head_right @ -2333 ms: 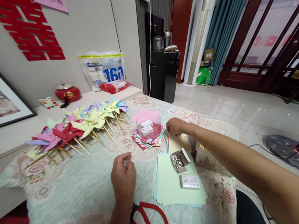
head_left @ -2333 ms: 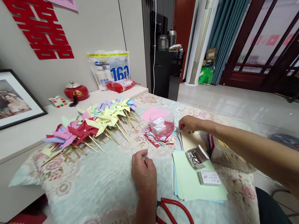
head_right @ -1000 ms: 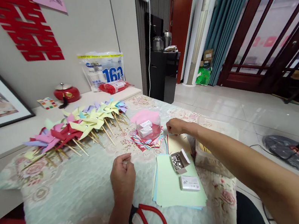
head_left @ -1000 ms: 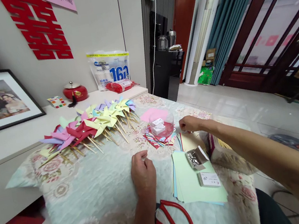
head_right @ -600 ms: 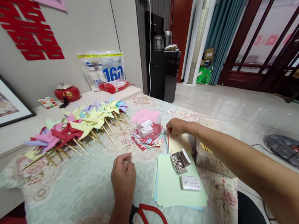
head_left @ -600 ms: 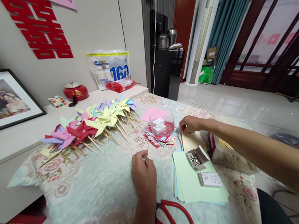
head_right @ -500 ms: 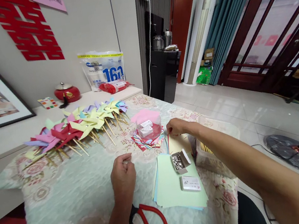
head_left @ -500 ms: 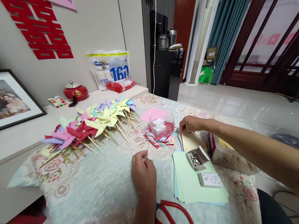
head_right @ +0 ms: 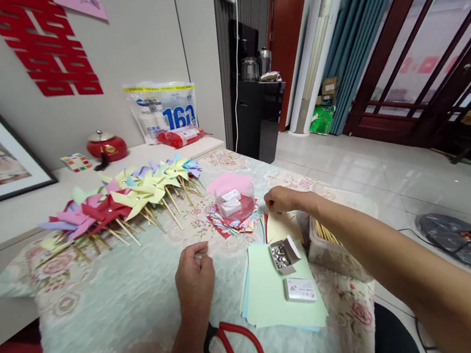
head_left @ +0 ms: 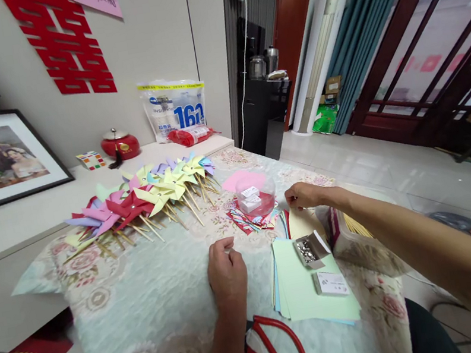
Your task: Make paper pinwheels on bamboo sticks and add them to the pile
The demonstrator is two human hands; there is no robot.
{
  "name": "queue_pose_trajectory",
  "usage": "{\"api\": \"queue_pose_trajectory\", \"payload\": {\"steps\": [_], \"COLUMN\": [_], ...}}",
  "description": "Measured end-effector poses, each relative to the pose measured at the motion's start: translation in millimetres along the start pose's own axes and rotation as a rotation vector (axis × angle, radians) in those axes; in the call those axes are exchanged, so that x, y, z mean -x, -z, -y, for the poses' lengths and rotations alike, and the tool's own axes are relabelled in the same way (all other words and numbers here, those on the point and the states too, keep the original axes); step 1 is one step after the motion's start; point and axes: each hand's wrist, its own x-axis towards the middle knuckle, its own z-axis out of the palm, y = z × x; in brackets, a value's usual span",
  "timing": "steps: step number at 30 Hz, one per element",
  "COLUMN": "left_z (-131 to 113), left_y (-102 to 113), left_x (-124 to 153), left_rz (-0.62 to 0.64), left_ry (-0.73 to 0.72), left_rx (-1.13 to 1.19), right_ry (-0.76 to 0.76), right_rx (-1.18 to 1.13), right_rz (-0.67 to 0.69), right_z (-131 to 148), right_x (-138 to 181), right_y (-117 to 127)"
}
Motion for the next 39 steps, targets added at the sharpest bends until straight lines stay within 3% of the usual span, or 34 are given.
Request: {"api": "queue_pose_trajectory", "payload": {"steps": [8, 15, 24, 32, 39], "left_z": [0, 2, 1, 1, 2], "left_y": [-1, -1, 0, -1, -1], "left_x": [-1, 0, 0, 0, 0], "left_rz": [0.009, 0.019, 0.012, -0.006, 0.018], "left_ry": [-0.005, -0.005, -0.013, -0.019, 0.003], "left_rx": [-0.007, -0.005, 0.001, -0.009, -0.002], "right_ry": [-0.048, -0.101, -0.061, 0.004, 0.033], "right_rx": [-0.233, -0.387, -0.282, -0.033, 0.022], "right_rz": [0.027, 0.136, 0.250, 0.113, 0.006], "right_z": [1, 1, 0, 5, 3], "right_x": [8, 17, 13, 12, 24], "right_y": [7, 10, 5, 1, 18]}}
